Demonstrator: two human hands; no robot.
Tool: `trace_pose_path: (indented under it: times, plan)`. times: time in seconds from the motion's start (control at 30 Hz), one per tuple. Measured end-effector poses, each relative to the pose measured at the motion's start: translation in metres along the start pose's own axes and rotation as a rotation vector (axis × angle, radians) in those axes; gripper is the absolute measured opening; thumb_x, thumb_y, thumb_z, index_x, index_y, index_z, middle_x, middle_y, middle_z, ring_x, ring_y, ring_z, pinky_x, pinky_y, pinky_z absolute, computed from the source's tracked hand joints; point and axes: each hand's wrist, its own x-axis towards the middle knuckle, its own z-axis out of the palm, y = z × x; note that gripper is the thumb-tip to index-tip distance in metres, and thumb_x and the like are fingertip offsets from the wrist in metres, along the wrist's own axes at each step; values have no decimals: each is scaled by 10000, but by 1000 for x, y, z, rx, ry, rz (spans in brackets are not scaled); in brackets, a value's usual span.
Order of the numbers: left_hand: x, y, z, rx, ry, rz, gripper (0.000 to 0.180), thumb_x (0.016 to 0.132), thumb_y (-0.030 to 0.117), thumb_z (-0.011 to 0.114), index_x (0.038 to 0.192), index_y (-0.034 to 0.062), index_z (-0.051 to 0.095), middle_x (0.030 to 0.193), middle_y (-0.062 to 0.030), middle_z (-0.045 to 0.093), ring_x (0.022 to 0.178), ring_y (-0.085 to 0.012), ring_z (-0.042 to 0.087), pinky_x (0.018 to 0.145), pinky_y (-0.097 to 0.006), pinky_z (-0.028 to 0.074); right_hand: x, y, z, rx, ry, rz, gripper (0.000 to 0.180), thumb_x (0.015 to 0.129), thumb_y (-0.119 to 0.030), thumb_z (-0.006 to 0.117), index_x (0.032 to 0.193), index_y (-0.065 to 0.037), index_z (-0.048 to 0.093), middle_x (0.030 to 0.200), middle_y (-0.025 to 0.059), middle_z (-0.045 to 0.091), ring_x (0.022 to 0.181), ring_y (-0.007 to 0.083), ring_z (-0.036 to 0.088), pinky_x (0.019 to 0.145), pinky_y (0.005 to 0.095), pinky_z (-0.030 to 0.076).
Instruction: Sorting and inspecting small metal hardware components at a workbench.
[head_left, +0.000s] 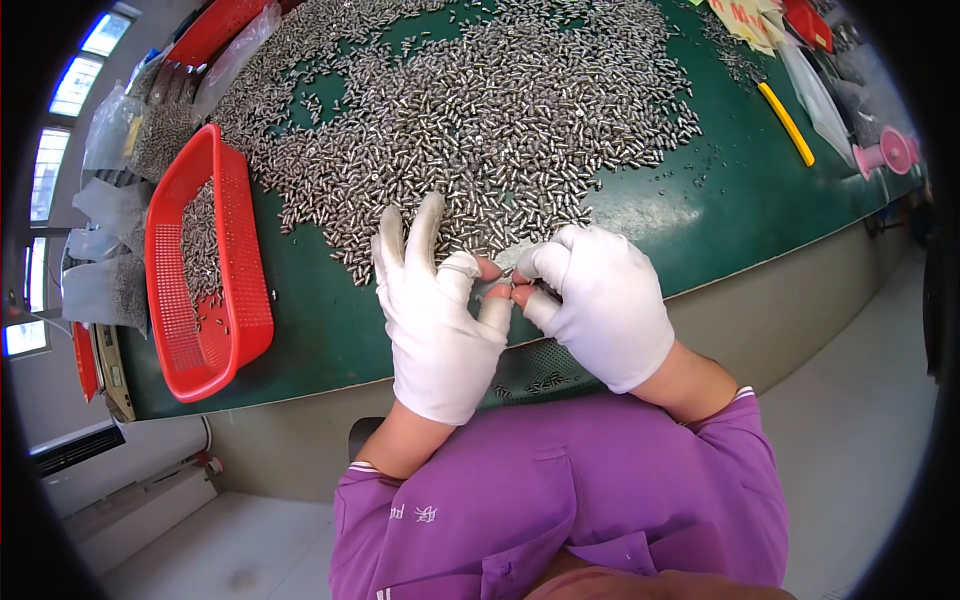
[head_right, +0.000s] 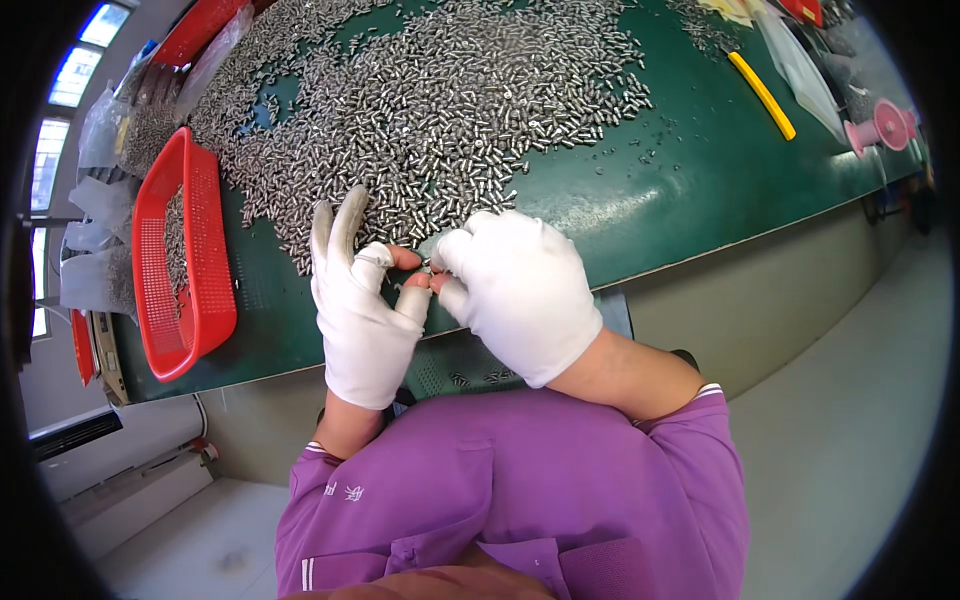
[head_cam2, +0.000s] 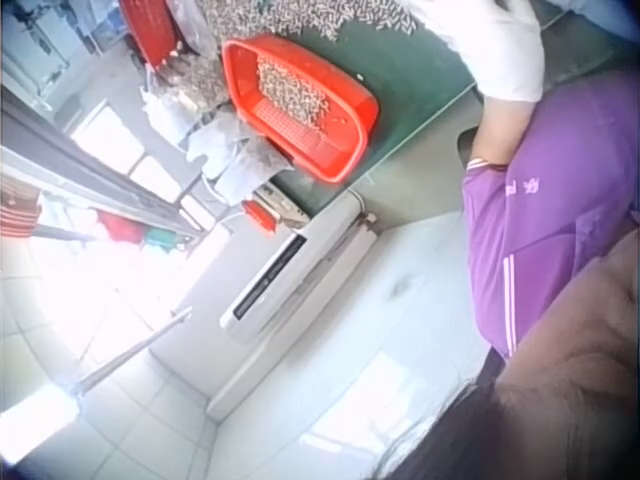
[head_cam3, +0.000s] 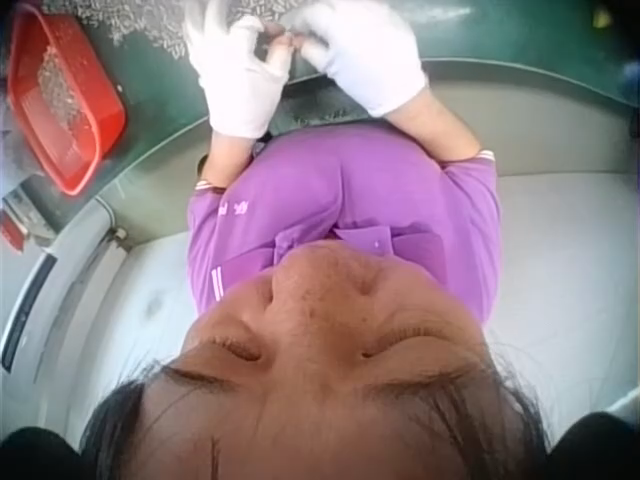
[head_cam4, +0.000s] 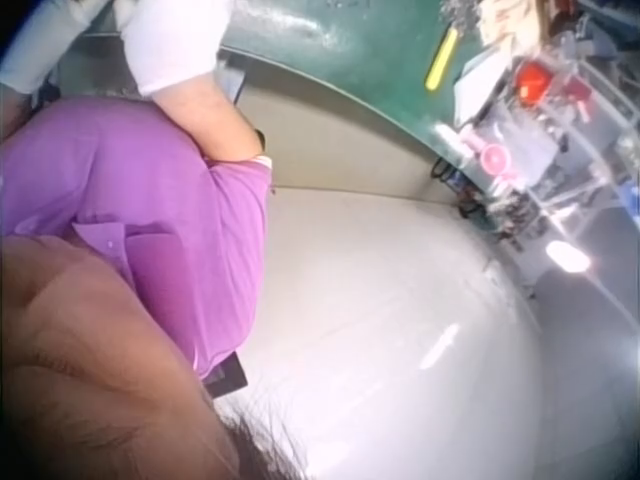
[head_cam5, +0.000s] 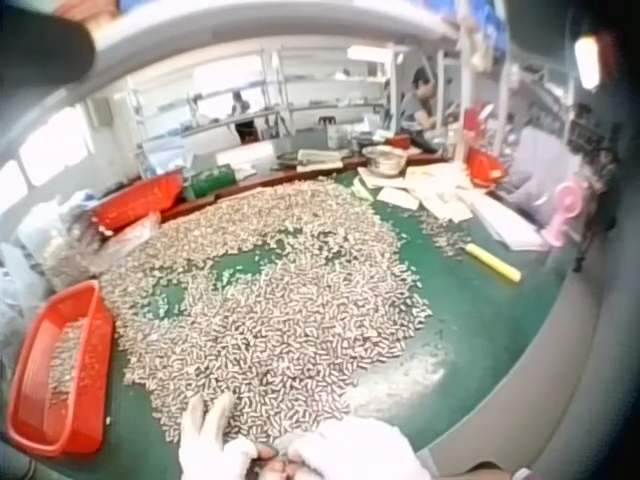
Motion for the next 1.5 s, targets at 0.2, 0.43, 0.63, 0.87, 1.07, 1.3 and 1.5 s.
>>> trace_pose_path:
  times: [0.2, 0.43, 0.63, 0.87, 1.07, 1.3, 1.5]
  plan:
    - [0, 0, 1, -11, 20, 5, 201, 723, 51, 750, 888, 89, 641, 1497, -174, 492, 1404, -515, 382, 1126, -546, 367, 0, 0, -1, -2, -22, 11, 121, 787, -210, 715, 867, -131, 669, 807, 59, 605, 795, 274, 633, 702, 421, 517]
    - [7, 1, 3, 23, 21, 44, 159, 733, 91, 756, 856, 85, 656, 1438, -230, 501, 1358, -549, 378, 1131, -666, 300, 0, -2, -1, -1, -19, 18, 118, 789, -216, 714, 865, -137, 670, 800, 59, 604, 790, 275, 636, 698, 424, 519]
    - [0, -4, 1, -24, 22, 42, 145, 731, 76, 743, 839, 88, 647, 1452, -229, 496, 1358, -555, 378, 1116, -646, 331, -1, -1, -1, -21, -20, 11, 126, 792, -228, 720, 872, -147, 667, 800, 52, 600, 792, 269, 637, 697, 416, 518]
    - [-5, -7, -4, -66, -29, 37, 165, 723, 71, 747, 831, 91, 624, 1475, -218, 485, 1364, -558, 371, 1112, -628, 344, -1, 1, 0, -7, -24, -2, 111, 796, -224, 716, 873, -161, 667, 799, 38, 595, 792, 251, 637, 696, 401, 516]
    - [-6, -8, -1, -47, -39, 48, 156, 729, 73, 742, 829, 84, 623, 1483, -215, 475, 1368, -562, 362, 1124, -635, 329, -1, 4, 3, 23, -10, -58, 96, 797, -227, 707, 834, -166, 643, 789, 33, 596, 787, 238, 640, 690, 388, 515]
    - [-6, -5, -4, 14, -20, 73, 211, 726, 35, 745, 868, 80, 596, 1506, -173, 488, 1412, -516, 382, 1115, -548, 380, 1, 3, 4, 15, -3, -74, 100, 807, -232, 698, 803, -158, 630, 785, 30, 598, 787, 239, 640, 698, 396, 515]
    - [-4, -6, -10, -34, -57, 137, 232, 686, 10, 758, 832, 84, 593, 1505, -187, 483, 1400, -557, 361, 1111, -574, 372, 0, 8, -1, 47, -58, -90, 111, 803, -248, 718, 809, -158, 653, 796, 45, 598, 798, 258, 631, 704, 410, 514]
